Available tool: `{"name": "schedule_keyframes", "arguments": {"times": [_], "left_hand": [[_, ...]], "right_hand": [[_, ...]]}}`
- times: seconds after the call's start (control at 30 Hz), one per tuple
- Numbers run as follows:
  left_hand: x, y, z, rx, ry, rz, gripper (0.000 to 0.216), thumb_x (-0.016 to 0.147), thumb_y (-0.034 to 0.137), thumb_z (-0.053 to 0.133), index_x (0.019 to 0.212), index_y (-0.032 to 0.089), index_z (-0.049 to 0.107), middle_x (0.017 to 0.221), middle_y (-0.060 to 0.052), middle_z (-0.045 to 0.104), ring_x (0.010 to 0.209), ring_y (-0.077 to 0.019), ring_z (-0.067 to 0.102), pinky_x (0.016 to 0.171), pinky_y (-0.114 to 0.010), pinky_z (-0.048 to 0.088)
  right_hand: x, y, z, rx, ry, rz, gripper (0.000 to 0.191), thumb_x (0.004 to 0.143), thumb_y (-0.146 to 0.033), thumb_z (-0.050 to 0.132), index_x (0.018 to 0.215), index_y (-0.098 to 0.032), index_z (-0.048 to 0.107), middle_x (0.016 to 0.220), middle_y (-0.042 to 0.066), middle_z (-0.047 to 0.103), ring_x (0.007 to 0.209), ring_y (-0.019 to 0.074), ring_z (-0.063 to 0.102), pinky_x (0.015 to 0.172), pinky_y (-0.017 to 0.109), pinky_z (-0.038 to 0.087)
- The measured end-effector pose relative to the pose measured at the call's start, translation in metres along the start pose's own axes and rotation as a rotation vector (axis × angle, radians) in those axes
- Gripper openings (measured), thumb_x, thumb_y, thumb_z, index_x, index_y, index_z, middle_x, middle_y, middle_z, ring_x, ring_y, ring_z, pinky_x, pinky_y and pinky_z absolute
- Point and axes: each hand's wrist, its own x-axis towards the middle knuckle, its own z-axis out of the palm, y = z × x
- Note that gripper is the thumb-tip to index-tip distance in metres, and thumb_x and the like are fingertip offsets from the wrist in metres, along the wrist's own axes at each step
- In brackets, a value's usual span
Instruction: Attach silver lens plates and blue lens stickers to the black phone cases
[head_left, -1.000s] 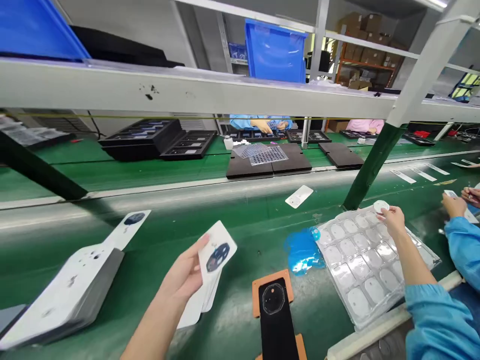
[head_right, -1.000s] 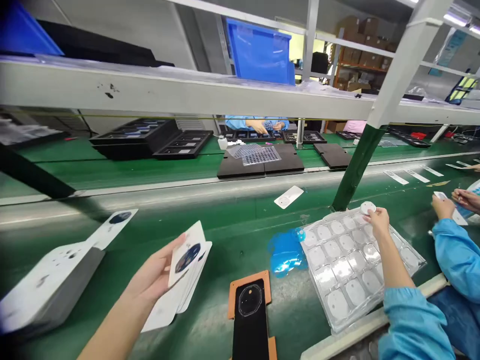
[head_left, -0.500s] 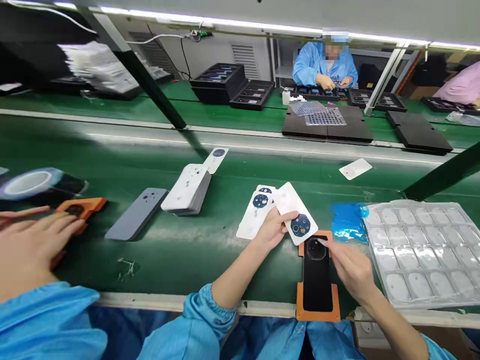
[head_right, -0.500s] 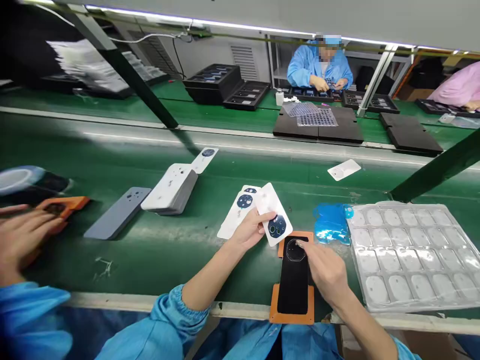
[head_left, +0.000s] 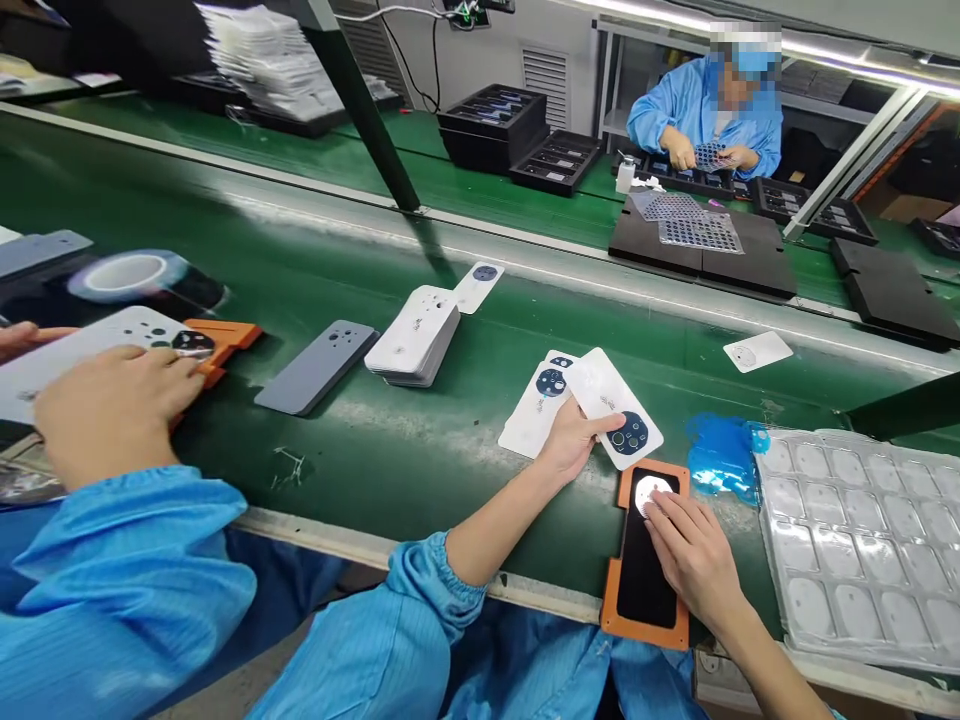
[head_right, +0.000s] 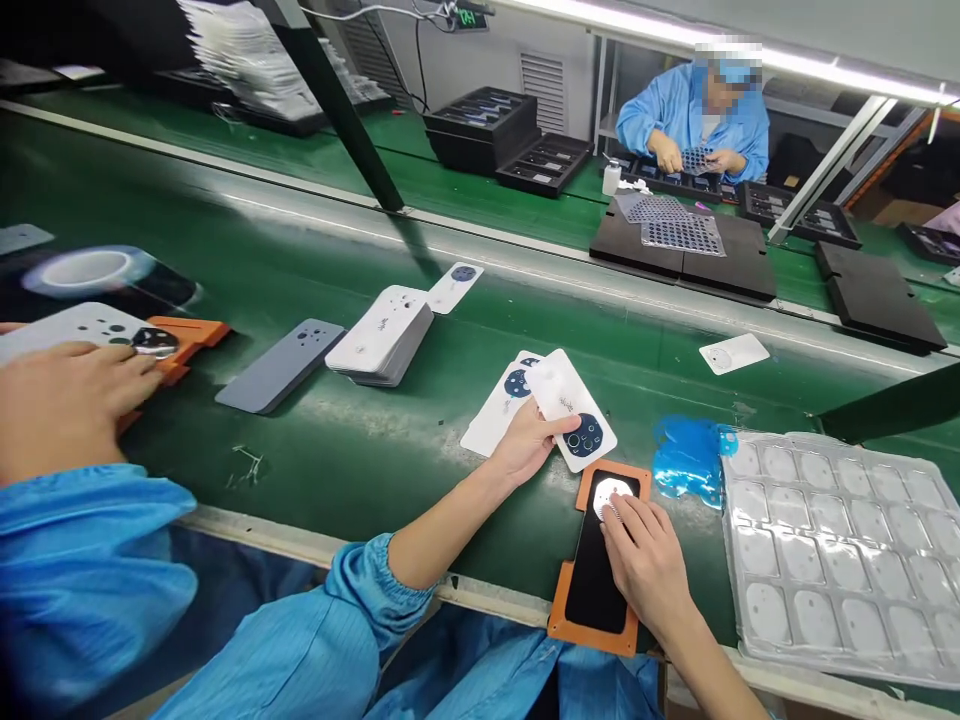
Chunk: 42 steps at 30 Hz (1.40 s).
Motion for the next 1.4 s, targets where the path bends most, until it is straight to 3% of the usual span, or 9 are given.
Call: {"name": "schedule_keyframes", "arguments": {"times": [0.27, 0.43, 0.53, 0.63, 0.8, 0.97, 1.4], "left_hand": [[-0.011, -0.011, 0.008, 0.124, -0.046, 0.045, 0.043, 0.056, 0.025, 0.093, 0.092, 0.011, 0.074, 0.098, -0.012, 0.076, 0.090, -0.0258, 0.072, 0.085, -0.038, 0.056], [-0.021, -0.022, 0.015, 0.302, -0.010, 0.157, 0.033, 0.075, 0.045, 0.081, 0.085, 0.014, 0.077, 0.092, -0.010, 0.077, 0.085, -0.0241, 0.071, 0.078, -0.032, 0.055], [-0.030, -0.028, 0.020, 0.380, -0.111, 0.209, 0.043, 0.083, 0.056, 0.070, 0.087, 0.014, 0.077, 0.086, -0.009, 0.076, 0.081, -0.0230, 0.070, 0.076, -0.032, 0.055], [-0.040, -0.034, 0.022, 0.398, -0.220, 0.239, 0.048, 0.088, 0.061, 0.061, 0.103, 0.018, 0.077, 0.098, -0.009, 0.076, 0.091, -0.0241, 0.070, 0.085, -0.034, 0.055], [-0.046, -0.040, 0.019, 0.485, -0.340, 0.272, 0.045, 0.096, 0.053, 0.054, 0.122, 0.022, 0.072, 0.118, -0.008, 0.072, 0.111, -0.0262, 0.066, 0.098, -0.036, 0.051], [-0.047, -0.038, 0.019, 0.514, -0.381, 0.373, 0.037, 0.097, 0.044, 0.055, 0.121, 0.021, 0.072, 0.120, -0.010, 0.071, 0.110, -0.0251, 0.067, 0.097, -0.035, 0.051], [-0.047, -0.042, 0.017, 0.572, -0.437, 0.522, 0.039, 0.099, 0.043, 0.052, 0.127, 0.022, 0.068, 0.126, -0.012, 0.067, 0.115, -0.0248, 0.064, 0.100, -0.037, 0.052]], "right_hand": [[0.034, -0.005, -0.032, 0.199, 0.240, 0.172, 0.028, 0.091, -0.010, 0.060, 0.114, -0.024, 0.069, 0.103, 0.007, 0.075, 0.094, 0.0225, 0.071, 0.082, 0.038, 0.058], [0.056, -0.010, -0.035, 0.230, 0.285, 0.302, 0.016, 0.094, -0.015, 0.058, 0.103, -0.023, 0.069, 0.092, 0.004, 0.074, 0.083, 0.0190, 0.071, 0.076, 0.032, 0.057], [0.062, -0.009, -0.027, 0.197, 0.335, 0.340, 0.013, 0.094, -0.017, 0.059, 0.103, -0.021, 0.067, 0.092, 0.005, 0.072, 0.084, 0.0186, 0.070, 0.077, 0.032, 0.056], [0.065, -0.007, -0.019, 0.137, 0.386, 0.400, 0.009, 0.094, -0.021, 0.061, 0.101, -0.021, 0.067, 0.092, 0.006, 0.072, 0.086, 0.0199, 0.069, 0.078, 0.034, 0.056], [0.066, -0.007, -0.014, 0.169, 0.412, 0.466, 0.008, 0.095, -0.024, 0.060, 0.092, -0.021, 0.067, 0.087, 0.005, 0.072, 0.081, 0.0191, 0.068, 0.076, 0.034, 0.054], [0.066, -0.008, -0.018, 0.206, 0.414, 0.492, 0.010, 0.095, -0.024, 0.059, 0.091, -0.021, 0.067, 0.087, 0.004, 0.072, 0.081, 0.0191, 0.068, 0.075, 0.033, 0.054], [0.066, -0.007, -0.017, 0.221, 0.409, 0.524, 0.011, 0.094, -0.024, 0.056, 0.092, -0.021, 0.067, 0.091, 0.006, 0.072, 0.085, 0.0201, 0.067, 0.078, 0.035, 0.054]]}}
